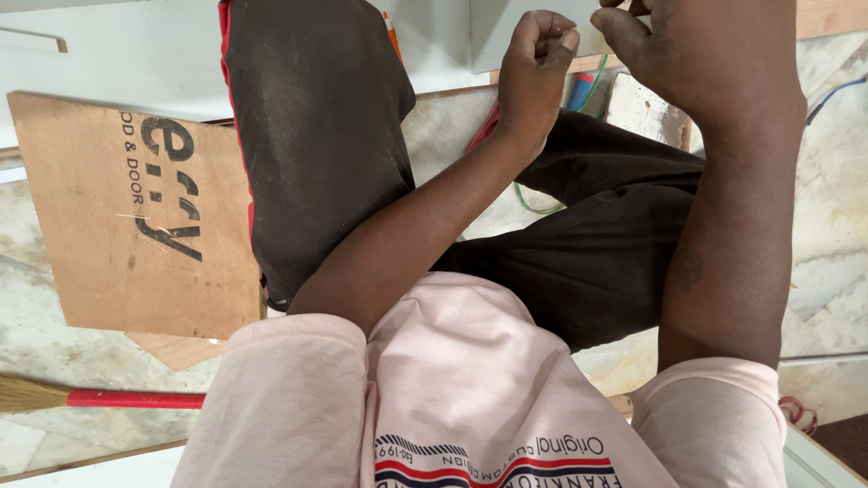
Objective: The person sits on the floor and applies masking tape to the edges of a white wooden cabinet frame. They use both hands to unroll the tape, press it onto the wood, and tear it off at intervals.
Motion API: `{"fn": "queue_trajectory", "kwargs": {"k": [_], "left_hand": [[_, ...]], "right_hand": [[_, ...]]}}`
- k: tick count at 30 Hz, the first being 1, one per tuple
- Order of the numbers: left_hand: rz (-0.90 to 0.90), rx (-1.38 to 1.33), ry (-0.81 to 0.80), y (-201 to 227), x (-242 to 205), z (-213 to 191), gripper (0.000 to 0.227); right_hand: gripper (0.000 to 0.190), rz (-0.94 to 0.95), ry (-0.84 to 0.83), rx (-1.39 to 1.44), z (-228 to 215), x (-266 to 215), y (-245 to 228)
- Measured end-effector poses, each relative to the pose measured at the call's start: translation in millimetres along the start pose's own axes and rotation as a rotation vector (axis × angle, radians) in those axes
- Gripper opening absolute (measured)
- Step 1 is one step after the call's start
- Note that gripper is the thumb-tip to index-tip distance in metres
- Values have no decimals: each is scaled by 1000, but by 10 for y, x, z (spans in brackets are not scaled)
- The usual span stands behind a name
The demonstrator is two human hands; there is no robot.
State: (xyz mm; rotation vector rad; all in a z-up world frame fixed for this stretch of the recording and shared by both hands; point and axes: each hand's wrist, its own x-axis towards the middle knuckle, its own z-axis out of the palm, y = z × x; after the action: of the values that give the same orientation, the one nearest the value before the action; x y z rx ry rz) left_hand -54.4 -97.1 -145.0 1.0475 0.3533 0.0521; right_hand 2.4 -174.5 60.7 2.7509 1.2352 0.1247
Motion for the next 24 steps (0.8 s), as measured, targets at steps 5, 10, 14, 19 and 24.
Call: {"fn": "queue_trajectory", "kwargs": {"k": [5, 10, 14, 19, 24], "left_hand": [[-159, -52, -78, -20, 36, -145, 43], [-268, -58, -101, -37, 36, -173, 81], [-257, -42, -105, -36, 50, -176, 96], [-264, -62, -118, -24, 82, -199, 97], [-240, 11, -126, 50, 111, -194, 94]], "right_hand": [[13, 7, -8, 2, -17, -8, 12], [12, 33, -26, 65, -39, 6, 17], [11, 41, -32, 125, -68, 0, 8], [16, 33, -46, 39, -83, 11, 6], [27, -3, -24, -76, -111, 11, -23]]}}
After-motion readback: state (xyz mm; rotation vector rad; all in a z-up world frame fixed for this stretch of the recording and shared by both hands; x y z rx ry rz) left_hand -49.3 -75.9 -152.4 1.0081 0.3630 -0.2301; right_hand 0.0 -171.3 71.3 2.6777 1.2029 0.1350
